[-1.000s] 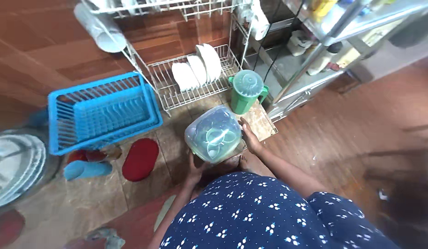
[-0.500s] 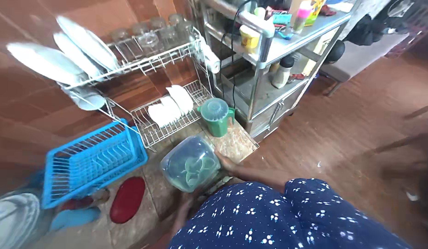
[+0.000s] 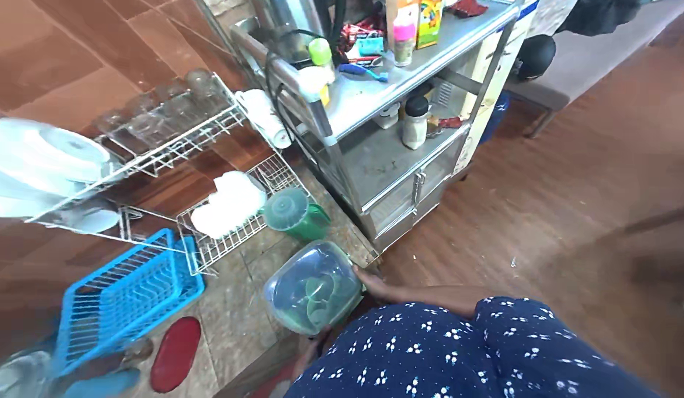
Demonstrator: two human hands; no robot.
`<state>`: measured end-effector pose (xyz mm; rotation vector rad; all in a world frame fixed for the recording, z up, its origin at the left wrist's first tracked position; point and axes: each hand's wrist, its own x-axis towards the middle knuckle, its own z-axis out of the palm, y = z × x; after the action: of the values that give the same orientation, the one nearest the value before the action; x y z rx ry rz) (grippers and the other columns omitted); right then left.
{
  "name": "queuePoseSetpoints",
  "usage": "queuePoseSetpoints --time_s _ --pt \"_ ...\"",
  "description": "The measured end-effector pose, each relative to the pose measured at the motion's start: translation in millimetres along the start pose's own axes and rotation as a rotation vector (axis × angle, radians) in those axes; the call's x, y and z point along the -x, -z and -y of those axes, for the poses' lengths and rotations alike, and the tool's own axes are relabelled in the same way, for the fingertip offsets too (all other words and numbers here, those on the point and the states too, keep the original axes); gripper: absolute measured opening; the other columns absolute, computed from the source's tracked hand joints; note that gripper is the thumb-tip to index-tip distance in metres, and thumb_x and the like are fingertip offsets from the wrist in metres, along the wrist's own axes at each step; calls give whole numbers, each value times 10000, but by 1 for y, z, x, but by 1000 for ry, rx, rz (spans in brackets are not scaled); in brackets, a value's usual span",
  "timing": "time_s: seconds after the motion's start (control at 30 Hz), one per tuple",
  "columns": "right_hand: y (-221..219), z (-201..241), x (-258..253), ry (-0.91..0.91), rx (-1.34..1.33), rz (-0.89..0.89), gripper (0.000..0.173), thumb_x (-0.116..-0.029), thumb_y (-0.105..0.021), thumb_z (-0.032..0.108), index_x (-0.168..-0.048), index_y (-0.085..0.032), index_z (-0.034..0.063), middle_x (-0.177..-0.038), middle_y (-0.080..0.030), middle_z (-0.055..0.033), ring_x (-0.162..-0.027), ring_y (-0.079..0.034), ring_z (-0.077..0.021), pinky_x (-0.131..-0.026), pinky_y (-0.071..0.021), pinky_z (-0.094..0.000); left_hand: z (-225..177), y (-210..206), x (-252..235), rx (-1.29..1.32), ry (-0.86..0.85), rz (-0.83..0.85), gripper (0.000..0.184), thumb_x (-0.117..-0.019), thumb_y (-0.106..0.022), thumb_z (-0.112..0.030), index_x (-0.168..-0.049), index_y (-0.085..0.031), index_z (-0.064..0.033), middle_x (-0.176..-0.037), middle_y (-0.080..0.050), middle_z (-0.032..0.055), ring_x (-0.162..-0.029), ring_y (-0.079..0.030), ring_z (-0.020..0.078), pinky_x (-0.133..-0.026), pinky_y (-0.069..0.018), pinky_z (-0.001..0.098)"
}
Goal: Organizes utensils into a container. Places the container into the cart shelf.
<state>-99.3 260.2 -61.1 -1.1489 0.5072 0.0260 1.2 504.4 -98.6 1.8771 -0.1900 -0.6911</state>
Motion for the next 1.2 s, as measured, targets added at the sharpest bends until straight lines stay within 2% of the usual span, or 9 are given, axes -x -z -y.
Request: queuePoseSetpoints --time_s 0.1,0.3,0.43,0.57,0.63,0.8,0.97,1.07,1.2 --pt "40 7 23 36 20 -56 617 -1130 -208 396 -1612 -231 10 -1647 -297 -214 -1505 -356 -277 -1222 -334 -504 -7 -33 -6 -17 -38 91 840 -726 -892 -203 -1391 -464 80 -1191 -687 146 -1048 -682 98 -941 -569 285" --pt "100 3 57 142 -149 -344 649 -1112 -218 450 -1604 -261 30 -1573 -439 -166 -1391 -509 -202 -1139 -464 -417 -77 -106 -26 60 -140 358 966 -646 -952 -240 -1393 -430 81 -1206 -692 111 -1096 -686 111 -984 -573 305" --pt "128 12 62 237 -244 -534 679 -1105 -222 495 -1592 -279 26 -1493 -532 -159 -1320 -574 -202 -1092 -508 -411 -121 -147 -60 60 -136 549 995 -676 -942 -196 -1448 -372 66 -1263 -661 145 -1145 -671 164 -1012 -568 344" --pt "160 49 57 290 -256 -638 643 -1120 -167 456 -1561 -322 14 -1408 -593 -169 -1228 -633 -232 -1018 -551 -426 -161 -185 -94 52 -157 682 839 -764 -874 -95 -1444 -406 59 -1282 -659 147 -1169 -661 166 -1035 -553 346" --pt "176 67 51 311 -252 -662 642 -1121 -152 462 -1544 -357 25 -1384 -611 -167 -1197 -650 -244 -988 -566 -439 -174 -202 -111 145 -178 730 934 -765 -873 -83 -1502 -312 39 -1348 -611 162 -1223 -633 194 -1056 -543 361" --pt "208 112 19 278 -229 -678 647 -1114 -183 505 -1512 -423 55 -1347 -630 -164 -1154 -663 -273 -925 -582 -480 -202 -230 -153 203 -145 709 1030 -739 -898 -117 -1538 -259 1 -1379 -588 161 -1235 -624 204 -1045 -550 377" --pt "248 148 -36 94 -166 -618 679 -1083 -228 598 -1500 -467 118 -1407 -597 -142 -1235 -610 -297 -945 -538 -549 -214 -248 -182 265 -49 593 864 -814 -846 -117 -1503 -337 3 -1337 -610 194 -1169 -656 250 -976 -581 403" --pt "272 163 -72 23 -133 -557 718 -1063 -204 646 -1508 -464 146 -1452 -566 -143 -1277 -577 -325 -948 -513 -600 -223 -262 -197 241 15 469 1023 -813 -859 -209 -1583 -202 -61 -1463 -510 203 -1273 -586 287 -1004 -554 459" --pt "293 185 -109 -3 -182 -468 692 -1067 -206 633 -1499 -465 158 -1445 -566 -137 -1285 -564 -327 -958 -496 -614 -234 -283 -209 326 3 315 1060 -790 -868 -190 -1592 -183 -84 -1477 -501 179 -1308 -555 274 -1028 -532 475"
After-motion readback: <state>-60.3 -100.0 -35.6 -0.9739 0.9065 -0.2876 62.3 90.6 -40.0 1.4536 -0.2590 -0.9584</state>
